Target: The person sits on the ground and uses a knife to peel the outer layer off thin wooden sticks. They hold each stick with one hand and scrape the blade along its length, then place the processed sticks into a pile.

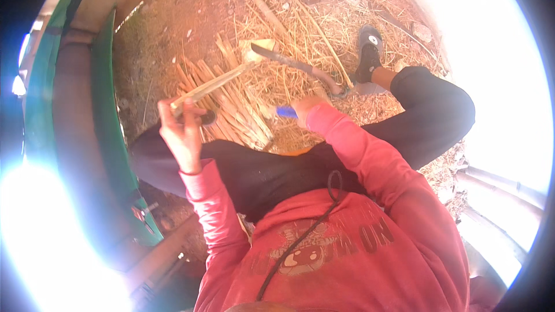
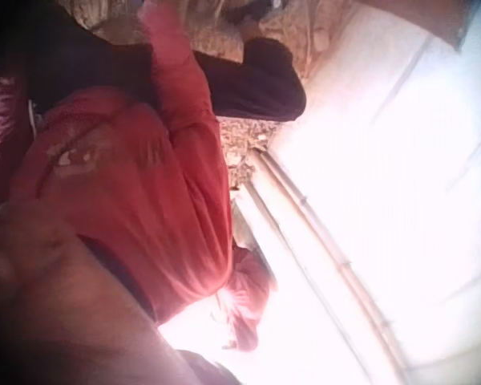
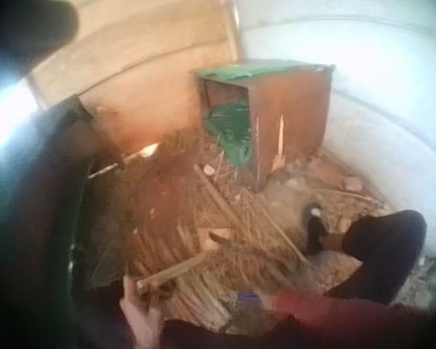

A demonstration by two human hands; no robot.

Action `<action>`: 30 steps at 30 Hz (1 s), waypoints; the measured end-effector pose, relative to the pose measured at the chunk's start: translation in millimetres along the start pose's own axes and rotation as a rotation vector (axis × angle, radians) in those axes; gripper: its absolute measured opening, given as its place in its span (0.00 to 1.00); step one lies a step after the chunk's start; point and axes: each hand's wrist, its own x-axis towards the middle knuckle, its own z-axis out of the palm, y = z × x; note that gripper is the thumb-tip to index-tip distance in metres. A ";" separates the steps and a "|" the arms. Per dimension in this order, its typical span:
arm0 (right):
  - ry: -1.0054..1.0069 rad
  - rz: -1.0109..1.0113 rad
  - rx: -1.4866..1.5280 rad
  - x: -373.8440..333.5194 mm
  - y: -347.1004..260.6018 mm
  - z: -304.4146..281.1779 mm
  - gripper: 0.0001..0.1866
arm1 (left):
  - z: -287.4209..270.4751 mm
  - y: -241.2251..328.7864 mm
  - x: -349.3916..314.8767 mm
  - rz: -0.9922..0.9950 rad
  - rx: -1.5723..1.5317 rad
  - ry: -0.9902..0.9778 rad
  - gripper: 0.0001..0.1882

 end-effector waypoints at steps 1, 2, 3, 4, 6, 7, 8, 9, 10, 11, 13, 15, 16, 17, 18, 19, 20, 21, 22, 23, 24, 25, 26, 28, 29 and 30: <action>0.209 -0.025 0.151 -16.2 -13.7 -9.0 0.20 | 7.6 -0.8 -15.9 -0.017 0.051 -0.006 0.06; 0.426 -0.049 0.309 -27.3 -27.5 -16.1 0.21 | 15.0 -3.4 -27.5 -0.063 0.030 -0.017 0.06; 0.447 -0.108 0.391 -31.3 -39.1 -24.0 0.22 | 17.4 -4.2 -33.0 -0.066 0.008 -0.024 0.05; 0.471 -0.162 0.483 -34.2 -51.4 -27.6 0.22 | 17.3 -5.2 -37.8 -0.065 -0.010 -0.041 0.05; 0.482 -0.261 0.645 -30.7 -73.3 -22.5 0.22 | 15.9 -4.9 -42.8 -0.090 -0.096 -0.044 0.06; 0.469 -0.308 0.712 -27.9 -84.2 -19.2 0.21 | 14.4 -2.0 -44.9 -0.119 -0.115 -0.038 0.06; 0.458 -0.356 0.780 -25.2 -95.4 -16.5 0.20 | 11.5 -0.1 -46.5 -0.149 -0.134 -0.032 0.07; 0.529 -0.402 0.754 -28.9 -105.9 -18.4 0.20 | 7.6 1.7 -50.6 -0.129 -0.114 -0.043 0.08; 0.622 -0.401 0.704 -27.9 -116.2 -15.7 0.20 | 4.6 2.1 -53.1 -0.121 -0.099 -0.017 0.08; 0.593 -0.377 0.702 -27.0 -122.1 -17.0 0.20 | 2.0 1.3 -54.8 -0.112 -0.085 0.009 0.08; 0.547 -0.366 0.723 -27.4 -127.3 -17.2 0.19 | 2.1 0.6 -60.8 -0.084 -0.061 0.100 0.13; 0.527 -0.380 0.786 -29.1 -131.8 -14.7 0.18 | 6.3 0.6 -64.4 -0.091 0.066 0.084 0.13; 0.459 -0.341 0.795 -26.7 -132.7 -13.0 0.18 | 8.1 0.5 -65.4 -0.095 0.129 0.078 0.14; 0.390 -0.301 0.803 -22.7 -133.4 -10.1 0.18 | 8.3 2.1 -65.3 -0.148 0.095 0.056 0.16; 0.323 -0.259 0.810 -19.8 -133.3 -7.9 0.19 | 7.6 -1.1 -65.0 -0.164 0.000 0.053 0.15; 0.404 -0.321 0.819 -19.5 -133.4 -6.7 0.20 | 6.1 -6.1 -64.4 -0.179 -0.095 0.050 0.15; 0.454 -0.349 0.801 -14.4 -131.9 -5.7 0.20 | 6.3 -9.4 -63.2 -0.194 -0.191 0.047 0.15; 0.501 -0.380 0.789 -9.2 -133.9 -4.4 0.20 | 4.8 -5.6 -61.5 -0.217 -0.210 0.036 0.16; 0.548 -0.410 0.776 -5.2 -134.7 -4.0 0.20 | 6.6 -7.1 -60.5 -0.202 -0.188 0.080 0.16; 0.553 -0.443 0.747 -2.4 -132.7 -4.4 0.19 | 9.9 -9.0 -58.7 -0.187 -0.165 0.123 0.16; 0.560 -0.472 0.722 -2.9 -132.3 -10.7 0.18 | 11.1 -11.8 -58.9 -0.170 -0.141 0.160 0.16; 0.569 -0.500 0.696 -2.9 -132.0 -15.3 0.17 | 11.2 -13.7 -59.9 -0.167 -0.108 0.205 0.15; 0.526 -0.458 0.670 -0.8 -133.2 -17.0 0.17 | 11.2 -15.5 -61.0 -0.163 -0.075 0.249 0.15; 0.443 -0.376 0.600 3.0 -133.1 -24.1 0.16 | 13.3 -16.4 -61.5 -0.165 -0.039 0.295 0.14; 0.454 -0.419 0.631 0.3 -134.0 -25.9 0.15 | 12.3 -16.1 -63.3 -0.172 -0.028 0.295 0.13; 0.488 -0.428 0.643 0.1 -135.8 -23.6 0.14 | 14.1 -14.4 -63.5 -0.180 -0.020 0.299 0.12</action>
